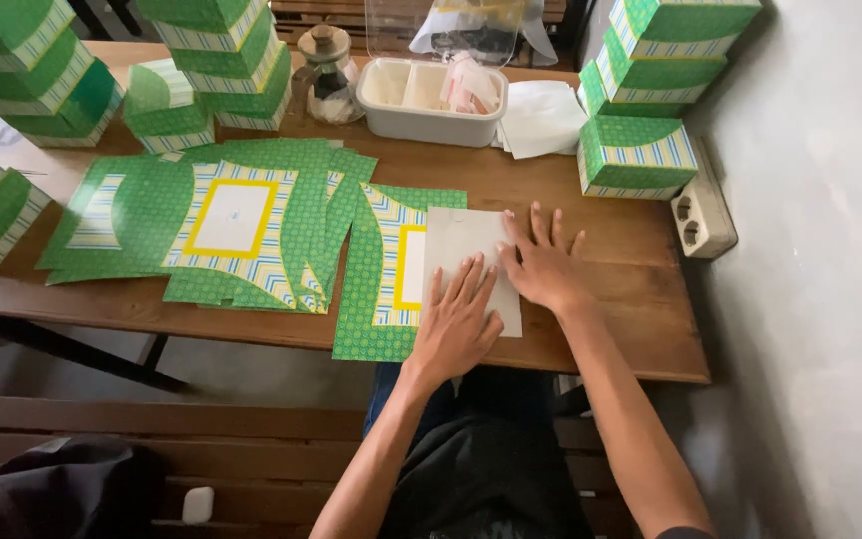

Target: Assembling small paper boxes from flat templates by folding and pressing the flaps into place.

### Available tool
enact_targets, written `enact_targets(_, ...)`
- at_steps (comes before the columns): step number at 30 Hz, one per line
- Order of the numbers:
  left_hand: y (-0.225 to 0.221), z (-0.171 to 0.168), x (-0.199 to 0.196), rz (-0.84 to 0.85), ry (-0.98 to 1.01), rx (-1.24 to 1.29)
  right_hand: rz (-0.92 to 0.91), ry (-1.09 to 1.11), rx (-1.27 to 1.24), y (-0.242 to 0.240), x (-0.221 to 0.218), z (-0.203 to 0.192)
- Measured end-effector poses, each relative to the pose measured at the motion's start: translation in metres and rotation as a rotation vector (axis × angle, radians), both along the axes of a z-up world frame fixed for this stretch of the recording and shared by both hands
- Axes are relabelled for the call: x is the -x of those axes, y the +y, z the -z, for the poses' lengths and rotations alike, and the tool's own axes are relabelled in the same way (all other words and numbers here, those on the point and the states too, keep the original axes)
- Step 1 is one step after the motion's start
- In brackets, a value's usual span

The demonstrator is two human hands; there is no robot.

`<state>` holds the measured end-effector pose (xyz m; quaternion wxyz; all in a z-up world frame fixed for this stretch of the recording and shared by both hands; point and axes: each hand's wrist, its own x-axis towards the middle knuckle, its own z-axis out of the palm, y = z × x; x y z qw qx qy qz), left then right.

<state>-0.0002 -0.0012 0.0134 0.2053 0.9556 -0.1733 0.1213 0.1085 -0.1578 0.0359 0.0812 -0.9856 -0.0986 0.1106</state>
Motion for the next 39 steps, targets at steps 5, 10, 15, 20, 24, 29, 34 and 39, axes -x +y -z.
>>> enact_targets(5,0.000,-0.001,0.004,0.003,0.024,-0.006,0.003,-0.022,-0.059,0.006,0.026,-0.005)
enact_targets(10,0.003,0.019,-0.010,0.008,0.012,-0.025,-0.021,-0.082,-0.070,0.004,0.074,-0.015)
enact_targets(15,0.006,0.022,-0.027,0.051,0.147,-0.047,-0.036,-0.030,-0.114,-0.008,0.133,-0.015)
enact_targets(20,0.011,0.022,-0.039,0.071,0.146,-0.071,-0.045,-0.079,-0.232,-0.014,0.153,0.000)
enact_targets(24,0.014,0.022,-0.044,0.068,0.196,-0.102,0.010,-0.022,-0.193,-0.009,0.139,-0.014)
enact_targets(29,0.014,-0.007,-0.021,0.077,0.207,-0.016,0.018,-0.016,-0.172,-0.009,0.092,-0.012)
enact_targets(34,0.023,-0.020,-0.012,0.106,0.233,0.083,0.037,-0.055,-0.166,-0.004,0.062,-0.008)
enact_targets(39,0.044,-0.004,-0.017,-0.106,-0.063,0.225,0.056,-0.101,-0.281,-0.004,0.069,-0.003)
